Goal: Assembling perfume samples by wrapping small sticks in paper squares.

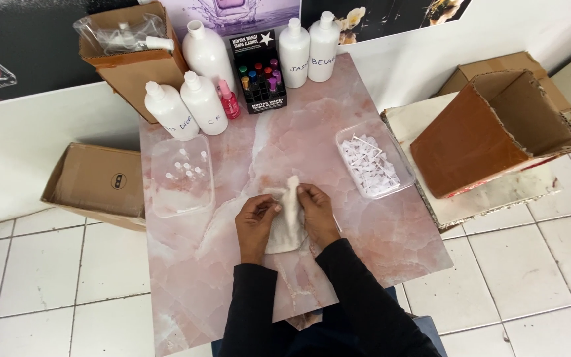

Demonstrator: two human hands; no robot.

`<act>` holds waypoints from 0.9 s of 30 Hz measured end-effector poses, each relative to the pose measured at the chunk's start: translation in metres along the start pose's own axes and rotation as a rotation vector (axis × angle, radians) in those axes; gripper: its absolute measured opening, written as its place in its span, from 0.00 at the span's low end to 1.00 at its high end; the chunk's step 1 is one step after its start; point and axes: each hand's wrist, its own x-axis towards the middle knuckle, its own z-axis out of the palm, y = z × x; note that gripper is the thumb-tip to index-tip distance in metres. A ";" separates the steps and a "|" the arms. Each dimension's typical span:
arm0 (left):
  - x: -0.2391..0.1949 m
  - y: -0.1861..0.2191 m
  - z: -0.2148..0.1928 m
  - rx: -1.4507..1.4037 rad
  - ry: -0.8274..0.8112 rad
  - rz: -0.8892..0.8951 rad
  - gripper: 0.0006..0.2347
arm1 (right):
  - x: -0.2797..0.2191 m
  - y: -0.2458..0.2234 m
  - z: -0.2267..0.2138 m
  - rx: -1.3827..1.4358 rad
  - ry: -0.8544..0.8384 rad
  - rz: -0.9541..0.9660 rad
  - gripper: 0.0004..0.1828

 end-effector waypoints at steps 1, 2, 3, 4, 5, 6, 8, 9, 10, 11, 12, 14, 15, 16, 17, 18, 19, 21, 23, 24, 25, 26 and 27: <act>0.000 -0.001 0.000 -0.002 0.000 -0.001 0.13 | -0.011 -0.012 0.006 -0.002 0.001 -0.001 0.08; 0.000 -0.002 -0.001 0.045 -0.002 0.029 0.12 | -0.021 -0.024 0.012 -0.065 -0.059 0.004 0.09; 0.002 -0.002 -0.003 0.095 -0.001 0.061 0.12 | -0.031 -0.036 0.020 -0.127 -0.122 0.009 0.11; 0.002 -0.003 -0.004 0.095 0.000 0.063 0.12 | -0.034 -0.041 0.022 -0.126 -0.124 0.009 0.11; 0.002 -0.004 -0.005 0.123 -0.013 0.072 0.11 | -0.037 -0.045 0.024 -0.170 -0.168 -0.023 0.11; 0.003 -0.006 -0.005 0.150 -0.025 0.080 0.11 | -0.039 -0.049 0.025 -0.214 -0.212 -0.055 0.13; 0.003 -0.007 -0.007 0.200 -0.062 0.102 0.11 | -0.032 -0.034 0.021 -0.229 -0.221 -0.084 0.14; 0.003 -0.008 -0.008 0.248 -0.100 0.122 0.12 | -0.029 -0.026 0.018 -0.246 -0.229 -0.112 0.16; 0.004 -0.005 -0.008 0.251 -0.103 0.119 0.12 | -0.026 -0.026 0.017 -0.243 -0.225 -0.111 0.16; 0.004 -0.002 -0.009 0.211 -0.124 0.080 0.13 | -0.024 -0.025 0.017 -0.269 -0.233 -0.114 0.15; 0.005 0.001 -0.010 0.171 -0.145 0.041 0.13 | -0.022 -0.024 0.016 -0.296 -0.240 -0.118 0.13; 0.001 0.004 -0.005 0.079 -0.085 0.003 0.15 | -0.019 -0.017 0.014 -0.281 -0.235 -0.131 0.12; -0.001 0.005 -0.003 -0.018 -0.021 -0.035 0.18 | -0.018 -0.014 0.012 -0.273 -0.233 -0.144 0.11; -0.001 0.006 -0.005 -0.014 -0.024 -0.035 0.18 | -0.023 -0.019 0.017 -0.268 -0.231 -0.144 0.11; -0.001 0.006 -0.005 -0.034 0.011 -0.059 0.15 | -0.028 -0.025 0.020 -0.235 -0.227 -0.162 0.11; -0.001 0.007 -0.005 -0.054 0.047 -0.082 0.11 | -0.033 -0.031 0.024 -0.201 -0.222 -0.180 0.11; -0.001 0.009 -0.004 -0.053 0.044 -0.081 0.11 | -0.032 -0.031 0.024 -0.200 -0.221 -0.182 0.11; -0.003 0.012 -0.003 -0.043 0.043 -0.085 0.08 | -0.031 -0.029 0.024 -0.257 -0.188 -0.196 0.12; -0.001 0.006 -0.004 -0.039 0.036 -0.080 0.08 | -0.026 -0.021 0.025 -0.251 -0.163 -0.188 0.10; 0.000 0.003 -0.005 -0.036 0.028 -0.074 0.08 | -0.023 -0.017 0.025 -0.245 -0.138 -0.183 0.09; -0.001 0.007 -0.003 -0.036 0.029 -0.073 0.08 | -0.023 -0.013 0.026 -0.245 -0.140 -0.183 0.09; -0.002 0.011 -0.002 -0.022 0.037 -0.065 0.08 | -0.024 -0.009 0.026 -0.249 -0.096 -0.186 0.09; -0.002 0.015 0.000 -0.009 0.046 -0.055 0.07 | -0.024 -0.006 0.026 -0.254 -0.053 -0.190 0.10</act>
